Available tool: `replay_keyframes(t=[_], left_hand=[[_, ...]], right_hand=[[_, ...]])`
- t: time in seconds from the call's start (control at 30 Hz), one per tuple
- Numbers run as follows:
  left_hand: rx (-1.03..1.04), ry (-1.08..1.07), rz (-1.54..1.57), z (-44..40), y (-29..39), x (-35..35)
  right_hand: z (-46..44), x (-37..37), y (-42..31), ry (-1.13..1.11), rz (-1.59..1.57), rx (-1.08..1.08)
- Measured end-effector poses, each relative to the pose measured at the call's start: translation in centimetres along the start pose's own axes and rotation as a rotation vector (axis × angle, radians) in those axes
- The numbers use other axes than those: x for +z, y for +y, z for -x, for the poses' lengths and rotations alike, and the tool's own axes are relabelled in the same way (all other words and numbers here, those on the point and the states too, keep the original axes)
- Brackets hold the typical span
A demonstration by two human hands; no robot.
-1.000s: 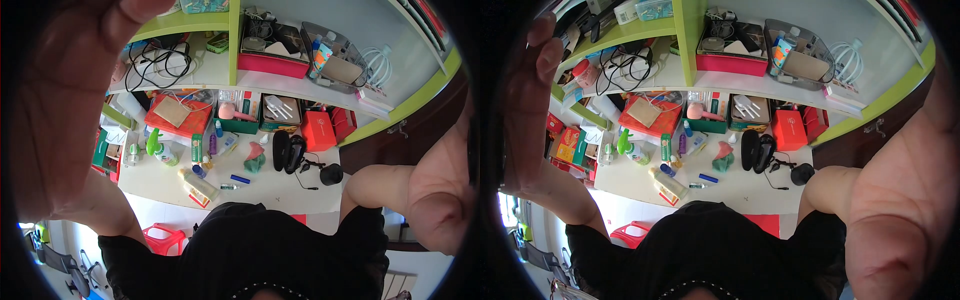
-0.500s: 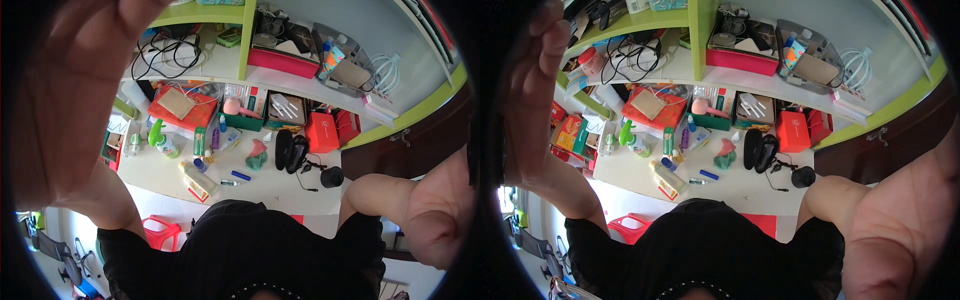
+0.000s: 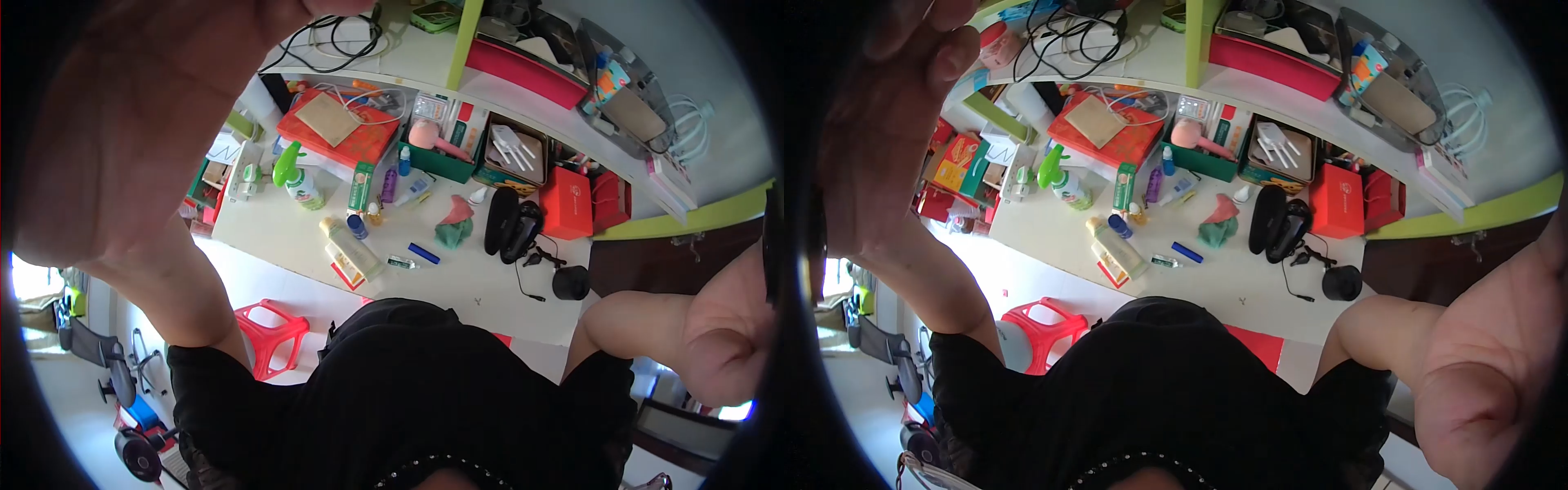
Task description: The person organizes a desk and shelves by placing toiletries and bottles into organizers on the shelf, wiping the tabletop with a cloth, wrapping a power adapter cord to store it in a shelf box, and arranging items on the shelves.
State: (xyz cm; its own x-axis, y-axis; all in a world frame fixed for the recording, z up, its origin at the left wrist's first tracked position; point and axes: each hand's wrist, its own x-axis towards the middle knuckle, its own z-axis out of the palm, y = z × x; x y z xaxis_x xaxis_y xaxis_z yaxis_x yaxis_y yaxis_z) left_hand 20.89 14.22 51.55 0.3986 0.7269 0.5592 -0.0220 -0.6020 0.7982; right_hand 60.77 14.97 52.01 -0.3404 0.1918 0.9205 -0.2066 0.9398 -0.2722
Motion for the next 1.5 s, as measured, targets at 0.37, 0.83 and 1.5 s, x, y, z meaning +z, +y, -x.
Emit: replay_keyframes(t=[0.37,0.83,1.5], left_hand=[[-0.028,0.078,-0.024,2.2,1.3,1.1],[-0.040,0.054,0.074,5.7,1.4,-0.9],[0.024,-0.116,0.350,11.7,-1.8,-12.0]], right_hand=[[0.3,0.0,2.3,-0.037,-0.202,0.028],[-2.9,5.1,4.5,-0.189,-0.579,0.193],[-5.9,20.3,2.5,-0.149,-0.557,0.429]])
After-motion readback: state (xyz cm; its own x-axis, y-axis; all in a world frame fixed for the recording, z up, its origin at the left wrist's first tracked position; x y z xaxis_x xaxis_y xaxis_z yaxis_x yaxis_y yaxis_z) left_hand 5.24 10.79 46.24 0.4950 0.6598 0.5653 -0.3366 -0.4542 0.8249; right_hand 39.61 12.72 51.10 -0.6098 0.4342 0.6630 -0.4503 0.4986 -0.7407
